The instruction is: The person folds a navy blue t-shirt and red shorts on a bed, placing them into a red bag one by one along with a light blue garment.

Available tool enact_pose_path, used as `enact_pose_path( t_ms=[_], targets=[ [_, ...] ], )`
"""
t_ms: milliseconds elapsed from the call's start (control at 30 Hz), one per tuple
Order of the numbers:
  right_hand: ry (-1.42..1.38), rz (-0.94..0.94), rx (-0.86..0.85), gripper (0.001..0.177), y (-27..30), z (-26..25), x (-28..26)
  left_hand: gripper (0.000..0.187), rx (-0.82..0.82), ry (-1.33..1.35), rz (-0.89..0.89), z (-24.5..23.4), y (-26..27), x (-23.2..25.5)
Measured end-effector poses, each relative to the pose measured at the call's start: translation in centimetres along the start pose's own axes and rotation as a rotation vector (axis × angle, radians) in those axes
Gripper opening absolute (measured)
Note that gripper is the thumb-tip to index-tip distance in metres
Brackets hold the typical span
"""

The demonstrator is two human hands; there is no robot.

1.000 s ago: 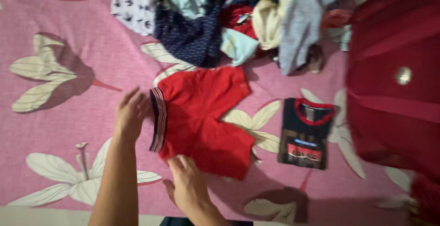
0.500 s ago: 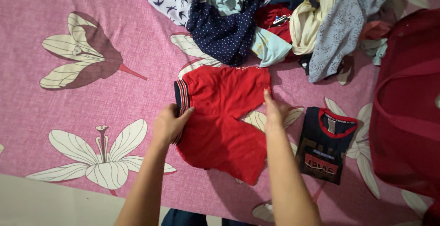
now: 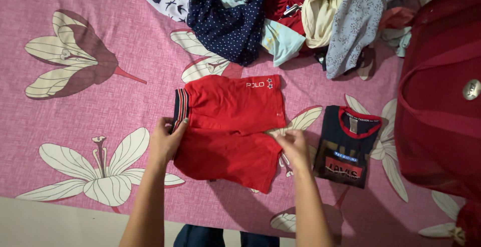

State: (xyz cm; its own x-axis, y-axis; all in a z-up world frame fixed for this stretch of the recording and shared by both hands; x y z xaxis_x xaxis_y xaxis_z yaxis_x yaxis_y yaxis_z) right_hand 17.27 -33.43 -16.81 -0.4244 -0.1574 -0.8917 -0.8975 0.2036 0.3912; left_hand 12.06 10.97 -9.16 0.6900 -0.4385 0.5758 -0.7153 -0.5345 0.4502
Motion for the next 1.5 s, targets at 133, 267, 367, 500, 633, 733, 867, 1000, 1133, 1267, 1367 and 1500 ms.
enact_pose_path(
  t_ms=[133, 267, 367, 500, 633, 733, 867, 1000, 1133, 1267, 1367, 1500],
  targets=[
    [0.366, 0.097, -0.089, 0.068, 2.8, 0.4, -0.8, 0.072, -0.126, 0.059, -0.104, 0.0, 0.7, -1.0],
    [0.388, 0.12, -0.012, 0.076, 5.8, 0.0, -1.0, 0.075, -0.07, -0.004, 0.063, -0.6, 2.3, -2.2],
    [0.585, 0.198, 0.037, 0.057, 7.5, -0.3, -2.4, 0.064, -0.078, -0.006, 0.039, -0.3, 3.6, -3.7],
    [0.77, -0.183, 0.302, 0.043, 9.0, 0.3, -10.4, 0.043, 0.02, 0.026, 0.022, -1.0, 3.8, -4.0],
    [0.825, -0.771, -0.132, 0.082, 7.7, 7.9, -15.5, 0.039, 0.093, -0.115, 0.039, -1.6, 4.3, -2.9],
    [1.172, -0.45, -0.284, 0.09, 4.8, 7.8, -12.6, 0.038, 0.096, -0.108, 0.023, -2.0, 4.6, -2.0],
    [1.111, -0.119, 0.026, 0.069, 2.5, 4.6, -10.0, 0.04, 0.088, -0.225, -0.043, -2.0, 4.8, -1.8],
    [1.016, -0.537, -0.04, 0.08, 5.3, 7.8, -10.7, 0.039, 0.172, -0.218, 0.02, -1.9, 4.7, -1.4],
    [1.112, -0.319, -0.008, 0.081, 4.3, 6.2, -10.4, 0.037, 0.212, -0.232, 0.055, -2.1, 5.2, -1.4],
    [0.822, -0.55, 0.137, 0.072, 7.4, 7.0, -11.9, 0.037, 0.203, -0.256, 0.026, -1.9, 5.5, -1.4],
    [1.056, -0.299, -0.043, 0.085, 8.6, 6.6, -9.8, 0.034, 0.192, -0.183, 0.04, -2.0, 5.8, -0.9],
    [0.618, -0.358, 0.334, 0.064, 13.3, 2.2, -9.2, 0.043, 0.257, -0.188, 0.236, -3.3, 9.0, 1.0]
  ],
)
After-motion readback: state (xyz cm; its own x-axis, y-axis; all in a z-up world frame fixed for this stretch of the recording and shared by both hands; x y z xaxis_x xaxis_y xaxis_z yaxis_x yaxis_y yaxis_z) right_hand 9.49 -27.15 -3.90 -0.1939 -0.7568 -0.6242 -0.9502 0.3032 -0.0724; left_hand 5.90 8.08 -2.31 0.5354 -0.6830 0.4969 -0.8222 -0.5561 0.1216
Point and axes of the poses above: each hand's wrist, its own y-axis away from the middle knuckle, its own z-axis out of the palm, x = y × z, the point moved 7 cm from there along -y, towards the middle knuckle, and after that the axes turned 9 degrees about -y, right-handed, at the moved point
